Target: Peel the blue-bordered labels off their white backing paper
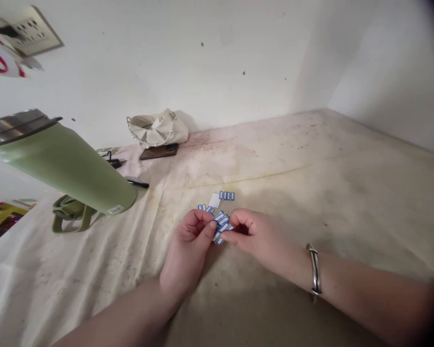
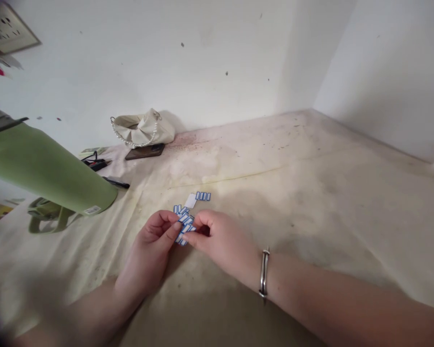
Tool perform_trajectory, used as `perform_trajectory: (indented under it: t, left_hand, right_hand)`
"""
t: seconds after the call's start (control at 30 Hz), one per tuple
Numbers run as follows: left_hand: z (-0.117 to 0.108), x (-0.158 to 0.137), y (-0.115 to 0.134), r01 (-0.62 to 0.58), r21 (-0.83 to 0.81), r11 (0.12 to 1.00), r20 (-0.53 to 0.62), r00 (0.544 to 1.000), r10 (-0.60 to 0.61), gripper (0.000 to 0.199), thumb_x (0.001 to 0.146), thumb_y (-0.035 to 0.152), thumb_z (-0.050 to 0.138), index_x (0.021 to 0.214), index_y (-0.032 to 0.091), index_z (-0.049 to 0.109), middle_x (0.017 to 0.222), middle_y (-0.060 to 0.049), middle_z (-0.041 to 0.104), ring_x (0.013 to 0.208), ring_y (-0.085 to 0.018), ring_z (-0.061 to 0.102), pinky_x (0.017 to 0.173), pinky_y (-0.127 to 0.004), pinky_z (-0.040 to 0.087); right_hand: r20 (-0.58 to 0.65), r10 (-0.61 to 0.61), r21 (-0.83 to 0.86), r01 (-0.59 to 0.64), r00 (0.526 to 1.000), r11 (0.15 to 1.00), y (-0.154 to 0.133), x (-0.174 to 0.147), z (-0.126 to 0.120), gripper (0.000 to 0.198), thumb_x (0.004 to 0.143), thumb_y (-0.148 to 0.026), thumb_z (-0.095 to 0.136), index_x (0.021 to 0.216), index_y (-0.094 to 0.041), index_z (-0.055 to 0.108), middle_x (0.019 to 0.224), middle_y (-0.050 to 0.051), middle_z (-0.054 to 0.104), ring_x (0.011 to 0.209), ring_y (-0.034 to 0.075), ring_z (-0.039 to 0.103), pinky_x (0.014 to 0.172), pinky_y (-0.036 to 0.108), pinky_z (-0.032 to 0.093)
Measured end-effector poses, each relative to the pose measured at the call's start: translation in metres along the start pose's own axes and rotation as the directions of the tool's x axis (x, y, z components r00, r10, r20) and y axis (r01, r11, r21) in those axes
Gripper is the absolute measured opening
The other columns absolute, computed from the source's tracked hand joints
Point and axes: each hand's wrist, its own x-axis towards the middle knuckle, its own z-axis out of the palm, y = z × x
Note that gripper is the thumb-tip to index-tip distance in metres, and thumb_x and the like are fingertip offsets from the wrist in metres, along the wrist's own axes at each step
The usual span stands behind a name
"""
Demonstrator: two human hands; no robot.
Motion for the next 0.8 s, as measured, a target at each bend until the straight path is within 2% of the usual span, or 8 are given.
perform_trajectory:
  t: [0.2, 0.27, 0.37, 0.5, 0.7, 0.8]
  left_hand:
    - [-0.0002, -0.0020, 0.0007, -0.020, 0.054, 0.998, 0.094, 0.995, 0.014, 0.008, 0.080, 0.021, 0.062, 0.077, 0.018, 0.055, 0.069, 0.002, 0.060, 0.066, -0.009, 0.054, 0.065, -0.020, 0.042]
    - [-0.0007, -0.0020, 0.0007, -0.019, 0.060, 0.998, 0.114, 0.993, 0.012, 0.008, 0.080, 0.021, 0.061, 0.077, 0.018, 0.055, 0.068, 0.002, 0.061, 0.067, -0.010, 0.055, 0.066, -0.022, 0.042]
    - [-0.0019, -0.0018, 0.0001, -0.023, 0.075, 0.997, 0.140, 0.990, 0.013, 0.009, 0.081, 0.022, 0.061, 0.076, 0.018, 0.055, 0.069, 0.001, 0.062, 0.068, -0.011, 0.056, 0.067, -0.023, 0.042]
    - [-0.0034, -0.0013, -0.0002, -0.023, 0.102, 0.994, 0.160, 0.987, 0.006, 0.011, 0.080, 0.024, 0.061, 0.076, 0.017, 0.054, 0.069, 0.001, 0.062, 0.068, -0.011, 0.056, 0.068, -0.024, 0.043]
    - [-0.0041, -0.0020, 0.0014, -0.026, 0.157, 0.987, 0.172, 0.985, -0.002, 0.013, 0.081, 0.027, 0.060, 0.076, 0.017, 0.054, 0.068, 0.001, 0.062, 0.067, -0.011, 0.056, 0.066, -0.024, 0.043]
    - [-0.0035, -0.0043, 0.0022, -0.025, 0.154, 0.988, 0.181, 0.983, -0.003, 0.012, 0.082, 0.029, 0.058, 0.081, 0.017, 0.055, 0.075, -0.001, 0.062, 0.070, -0.011, 0.056, 0.068, -0.025, 0.044]
  right_hand:
    - [-0.083, 0.033, 0.001, -0.033, 0.996, 0.999, 0.0022, 0.0027, 0.0000, 0.019, 0.077, -0.029, 0.059, 0.065, -0.019, 0.047, 0.062, -0.003, 0.052, 0.055, 0.010, 0.044, 0.050, 0.022, 0.032]
    - [-0.090, 0.020, 0.054, -0.015, 0.996, 0.998, 0.0032, 0.0032, 0.0000, 0.013, 0.075, -0.027, 0.060, 0.074, -0.020, 0.049, 0.066, -0.003, 0.054, 0.058, 0.010, 0.048, 0.052, 0.022, 0.035]
    - [-0.067, -0.009, 0.163, 0.019, 0.998, 0.986, 0.0041, 0.0036, -0.0003, 0.018, 0.074, -0.022, 0.061, 0.089, -0.021, 0.052, 0.070, -0.004, 0.055, 0.063, 0.011, 0.052, 0.056, 0.022, 0.039]
    - [0.009, -0.038, 0.236, 0.035, 0.999, 0.971, 0.0023, 0.0026, -0.0029, 0.006, 0.076, -0.021, 0.059, 0.076, -0.019, 0.053, 0.069, -0.003, 0.057, 0.065, 0.011, 0.054, 0.059, 0.023, 0.040]
    - [0.057, -0.016, 0.250, 0.001, 0.998, 0.968, -0.0036, 0.0006, -0.0083, 0.009, 0.078, -0.021, 0.057, 0.071, -0.019, 0.051, 0.065, -0.004, 0.056, 0.060, 0.010, 0.051, 0.055, 0.022, 0.036]
    - [0.048, 0.000, 0.241, -0.011, 0.999, 0.970, -0.0035, 0.0016, -0.0090, 0.010, 0.078, -0.021, 0.056, 0.070, -0.019, 0.051, 0.065, -0.004, 0.053, 0.060, 0.010, 0.049, 0.055, 0.022, 0.035]
